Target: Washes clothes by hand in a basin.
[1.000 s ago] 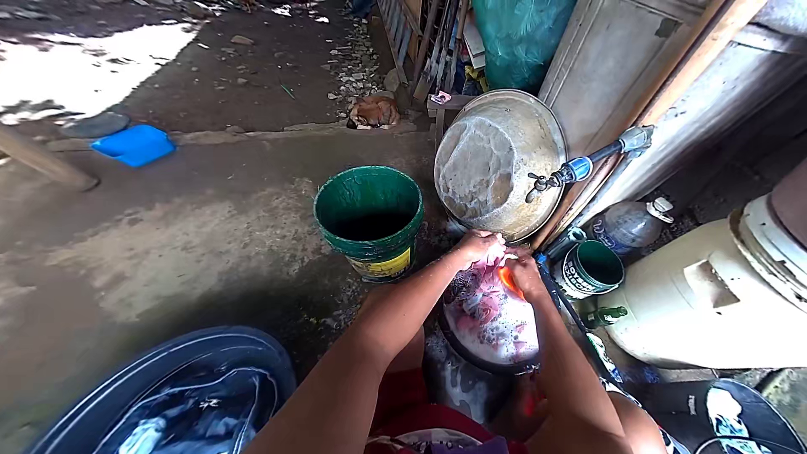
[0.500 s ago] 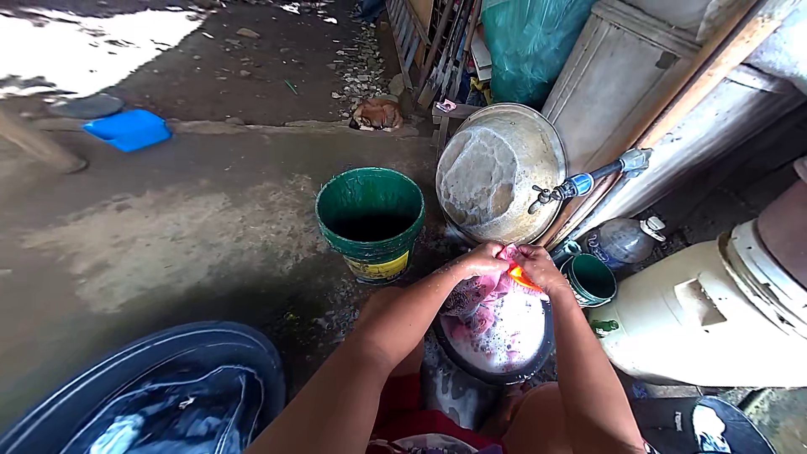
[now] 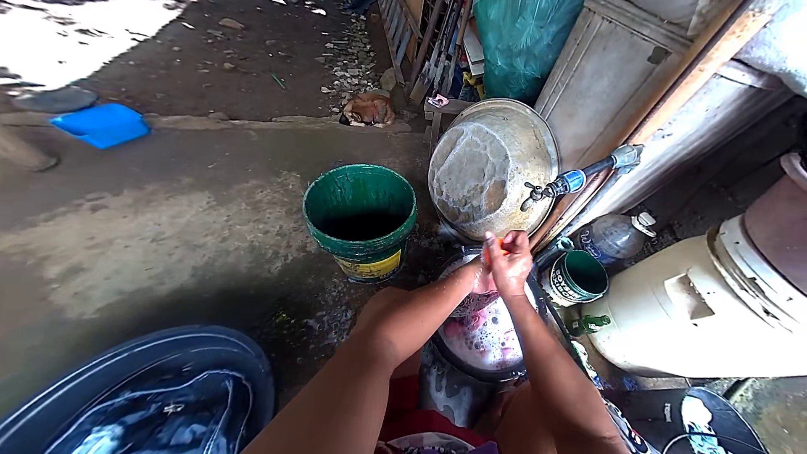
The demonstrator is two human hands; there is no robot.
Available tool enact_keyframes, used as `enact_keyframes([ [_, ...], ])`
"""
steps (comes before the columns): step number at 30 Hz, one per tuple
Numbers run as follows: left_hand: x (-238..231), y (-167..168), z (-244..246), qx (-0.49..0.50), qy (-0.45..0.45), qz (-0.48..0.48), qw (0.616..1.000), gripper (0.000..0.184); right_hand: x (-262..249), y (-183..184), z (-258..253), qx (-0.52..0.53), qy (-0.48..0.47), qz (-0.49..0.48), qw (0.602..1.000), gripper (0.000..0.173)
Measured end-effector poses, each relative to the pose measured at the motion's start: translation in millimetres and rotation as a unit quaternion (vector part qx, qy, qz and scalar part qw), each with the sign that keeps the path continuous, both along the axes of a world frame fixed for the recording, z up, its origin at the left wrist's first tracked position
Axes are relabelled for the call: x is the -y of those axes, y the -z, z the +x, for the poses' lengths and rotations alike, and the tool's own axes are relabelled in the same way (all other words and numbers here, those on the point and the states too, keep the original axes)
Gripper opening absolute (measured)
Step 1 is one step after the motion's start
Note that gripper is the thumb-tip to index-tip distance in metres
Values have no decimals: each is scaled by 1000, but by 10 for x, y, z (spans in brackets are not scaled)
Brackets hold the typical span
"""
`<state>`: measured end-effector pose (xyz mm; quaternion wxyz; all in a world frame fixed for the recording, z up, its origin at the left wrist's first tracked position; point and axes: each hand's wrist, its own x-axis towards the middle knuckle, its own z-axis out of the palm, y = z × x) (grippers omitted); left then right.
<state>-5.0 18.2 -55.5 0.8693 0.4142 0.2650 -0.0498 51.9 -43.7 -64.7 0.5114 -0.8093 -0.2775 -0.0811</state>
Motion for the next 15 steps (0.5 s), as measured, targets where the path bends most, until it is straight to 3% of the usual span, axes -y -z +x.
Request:
enact_keyframes([
  [2,26,-59,15,-8,-13,22,1000,43,39,28,43,8,28,-8,1000,37],
  [5,-132,208,167,109,25,5,994,41,237,112,493,-72,140,-50,986,35],
  [11,-93,183,166,94,-9,-25,995,40,-32,27,64,2,42,19,999,30],
  [15,-123,161,153,125,39,31,991,43,218,151,489,-70,136,-35,988,32],
])
